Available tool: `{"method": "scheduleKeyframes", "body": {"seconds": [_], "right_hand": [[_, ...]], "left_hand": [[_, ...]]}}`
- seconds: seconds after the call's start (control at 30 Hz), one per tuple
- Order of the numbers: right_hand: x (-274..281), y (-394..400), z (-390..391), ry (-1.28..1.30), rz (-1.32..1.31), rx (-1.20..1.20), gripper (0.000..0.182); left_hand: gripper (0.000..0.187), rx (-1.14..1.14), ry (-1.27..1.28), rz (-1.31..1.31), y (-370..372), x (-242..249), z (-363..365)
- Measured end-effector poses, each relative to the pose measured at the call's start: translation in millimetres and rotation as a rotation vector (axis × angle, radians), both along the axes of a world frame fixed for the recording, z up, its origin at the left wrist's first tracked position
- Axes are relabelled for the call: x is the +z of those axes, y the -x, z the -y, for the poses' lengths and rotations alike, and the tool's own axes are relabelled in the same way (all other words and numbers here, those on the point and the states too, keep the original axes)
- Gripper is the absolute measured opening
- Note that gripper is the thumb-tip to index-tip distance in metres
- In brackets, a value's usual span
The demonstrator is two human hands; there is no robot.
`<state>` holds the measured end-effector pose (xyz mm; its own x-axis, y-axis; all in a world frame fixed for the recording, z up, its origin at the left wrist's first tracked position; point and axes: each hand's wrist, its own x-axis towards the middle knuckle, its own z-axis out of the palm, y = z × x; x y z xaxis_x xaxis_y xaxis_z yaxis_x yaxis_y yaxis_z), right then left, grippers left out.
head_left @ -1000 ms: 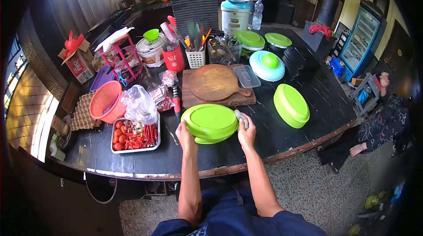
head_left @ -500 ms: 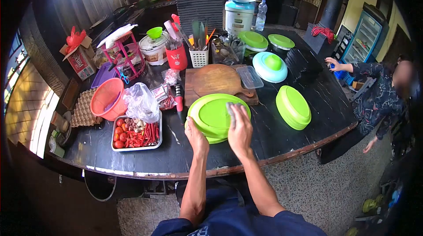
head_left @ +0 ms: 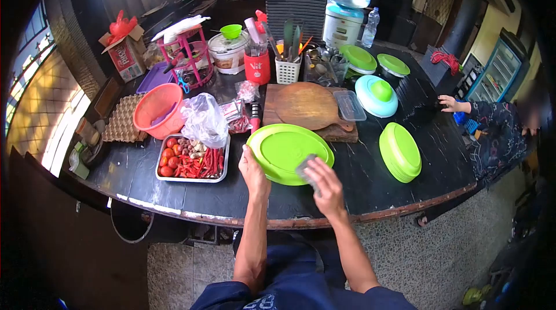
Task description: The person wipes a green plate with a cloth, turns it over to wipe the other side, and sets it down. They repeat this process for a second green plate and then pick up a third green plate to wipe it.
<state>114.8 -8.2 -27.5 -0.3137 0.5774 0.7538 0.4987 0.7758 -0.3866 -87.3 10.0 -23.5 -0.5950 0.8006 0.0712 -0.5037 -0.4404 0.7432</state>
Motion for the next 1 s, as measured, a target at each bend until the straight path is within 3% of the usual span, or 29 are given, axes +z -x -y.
{"method": "scheduleKeyframes", "body": {"seconds": [0.17,0.23,0.37,0.43,0.53,0.63,0.77,0.83,0.9,1.0], "right_hand": [[6,-9,-25,0.131,-0.365,-0.357,0.032],[16,3,-26,0.216,-0.370,-0.330,0.031],[27,43,-8,0.073,-0.239,-0.274,0.032],[35,49,7,0.157,-0.250,-0.106,0.032],[37,50,26,0.134,-0.144,0.093,0.048],[24,30,30,0.119,0.001,0.181,0.053],[-3,-3,7,0.060,-0.005,-0.040,0.053],[-2,-15,-9,0.073,-0.076,-0.179,0.050],[3,-13,-21,0.222,-0.404,-0.315,0.039],[22,-9,-32,0.240,-0.390,-0.364,0.037]], "left_hand": [[0.044,-0.193,0.126,-0.191,9,-1,7],[0.042,-0.320,0.122,-0.239,-6,9,13],[0.039,-0.205,0.172,-0.348,-42,-18,1],[0.040,-0.181,0.151,-0.341,-41,-4,4],[0.044,-0.091,0.043,-0.162,-30,4,5],[0.048,-0.025,0.019,0.021,-12,2,2],[0.044,0.023,0.010,0.055,17,4,7],[0.044,0.017,-0.007,0.034,20,5,8],[0.044,-0.006,-0.003,0.048,19,7,8],[0.045,-0.043,0.058,-0.045,8,10,7]]}}
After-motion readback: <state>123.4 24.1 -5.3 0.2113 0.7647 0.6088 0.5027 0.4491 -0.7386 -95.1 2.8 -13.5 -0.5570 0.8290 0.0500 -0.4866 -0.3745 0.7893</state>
